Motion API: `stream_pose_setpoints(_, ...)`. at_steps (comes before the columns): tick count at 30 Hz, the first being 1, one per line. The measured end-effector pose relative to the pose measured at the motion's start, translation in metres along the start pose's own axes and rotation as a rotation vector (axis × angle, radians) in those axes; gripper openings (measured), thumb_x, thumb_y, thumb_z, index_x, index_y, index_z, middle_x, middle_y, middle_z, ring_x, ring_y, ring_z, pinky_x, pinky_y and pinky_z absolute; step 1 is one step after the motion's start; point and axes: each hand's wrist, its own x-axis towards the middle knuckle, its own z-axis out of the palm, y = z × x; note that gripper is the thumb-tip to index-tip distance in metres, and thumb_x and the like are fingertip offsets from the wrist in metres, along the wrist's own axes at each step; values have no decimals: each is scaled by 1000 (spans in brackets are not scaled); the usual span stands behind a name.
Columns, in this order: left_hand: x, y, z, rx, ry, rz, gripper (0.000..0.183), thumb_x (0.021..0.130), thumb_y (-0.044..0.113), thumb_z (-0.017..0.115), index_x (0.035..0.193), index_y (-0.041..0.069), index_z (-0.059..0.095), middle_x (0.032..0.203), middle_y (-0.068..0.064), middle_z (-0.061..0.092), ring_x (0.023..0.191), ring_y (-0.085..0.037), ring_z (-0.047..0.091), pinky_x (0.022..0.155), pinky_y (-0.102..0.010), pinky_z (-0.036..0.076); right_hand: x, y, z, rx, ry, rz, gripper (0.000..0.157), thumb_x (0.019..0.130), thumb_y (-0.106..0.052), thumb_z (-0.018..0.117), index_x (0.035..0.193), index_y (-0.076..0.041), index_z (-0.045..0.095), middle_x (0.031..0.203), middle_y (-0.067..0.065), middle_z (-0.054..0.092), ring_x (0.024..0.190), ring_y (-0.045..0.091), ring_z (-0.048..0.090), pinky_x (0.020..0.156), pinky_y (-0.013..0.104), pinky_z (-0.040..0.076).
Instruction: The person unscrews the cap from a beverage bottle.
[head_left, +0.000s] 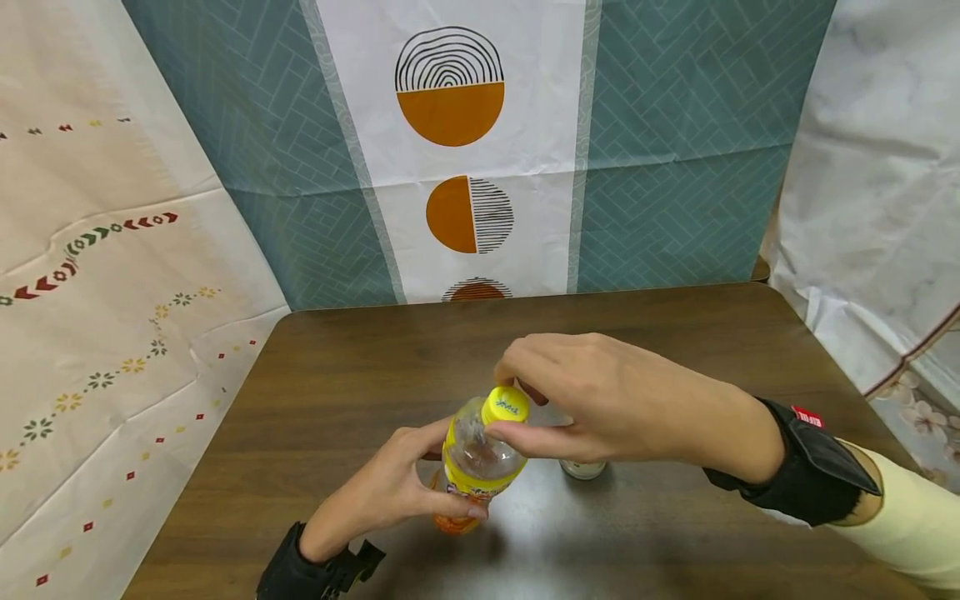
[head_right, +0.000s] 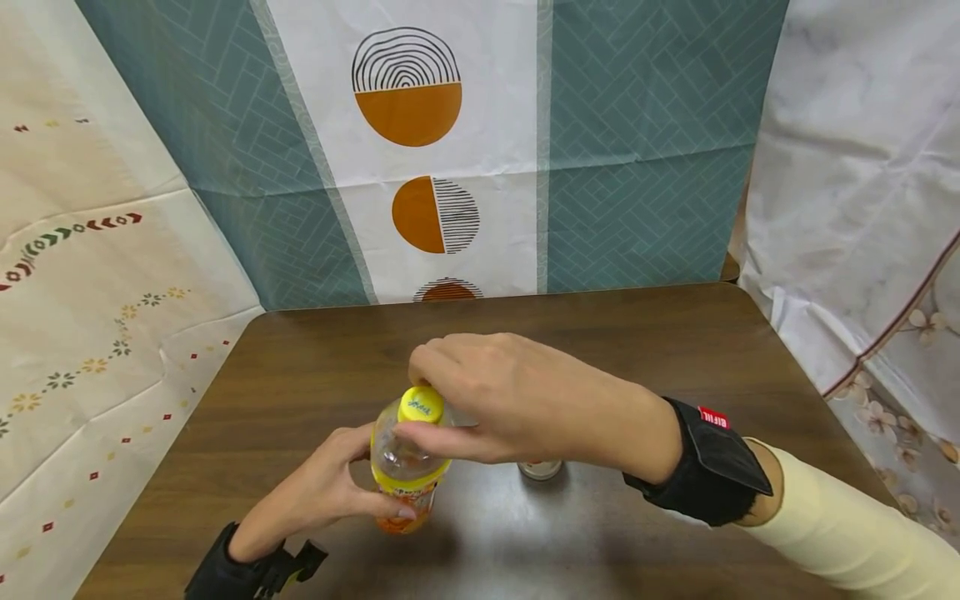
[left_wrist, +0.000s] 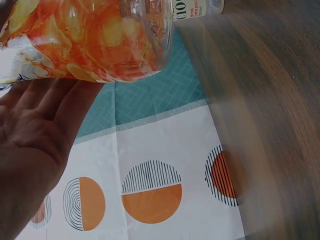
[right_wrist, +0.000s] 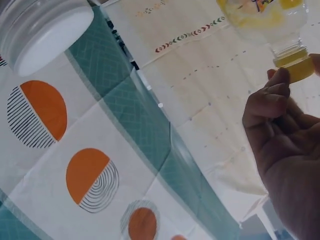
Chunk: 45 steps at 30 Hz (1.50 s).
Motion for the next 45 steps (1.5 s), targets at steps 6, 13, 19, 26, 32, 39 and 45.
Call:
stream_pose_setpoints(6,1,-3,-1,24,41,4,67,73,33,80,131,19,51,112,5,66,99,-11,61,81,-40,55,3,-2,2,-83,52,83,33,86,-39,66,90,-8,55,72,-6,50,61,2,42,49,19,42)
stream_pose_setpoints(13,2,-4,-1,40,69,-14,65,73,35,80,128,17,52,111,5,66,99,-11,61,82,-38,55,7,-10,15,-205,162,248,48,95,-50,49,65,-13,46,52,-10,42,40,3,36,35,19,36)
stream_pose_setpoints(19,2,-5,-2,53,93,-8,61,74,38,78,126,19,53,110,5,66,98,-11,62,82,-36,55,7,-18,22,-295,202,318,56,97,-52,42,56,-15,33,47,-7,23,36,7,21,34,22,19)
stream_pose_setpoints(26,2,-7,-4,84,109,-29,60,73,39,79,124,20,54,109,7,66,97,-9,62,82,-35,55,9,-23,28,-343,182,454,51,84,-40,67,55,-13,35,44,-6,26,35,10,25,32,24,24)
stream_pose_setpoints(32,1,-7,-3,95,126,-40,62,72,40,79,125,21,54,110,8,66,98,-9,61,82,-35,55,14,-24,35,-343,154,559,49,87,-41,62,58,-11,36,44,-5,26,33,12,30,31,25,24)
stream_pose_setpoints(39,0,-8,-2,105,142,-50,62,72,42,78,126,24,53,110,11,66,97,-8,61,83,-33,55,16,-23,39,-399,131,586,47,88,-38,59,59,-12,34,42,-6,27,31,11,30,29,26,25)
stream_pose_setpoints(45,0,-10,-3,91,126,-27,63,73,40,78,127,18,53,110,5,66,97,-10,62,82,-35,55,14,-19,41,-449,210,436,46,86,-34,61,60,-10,32,44,-6,27,32,9,24,29,24,21)
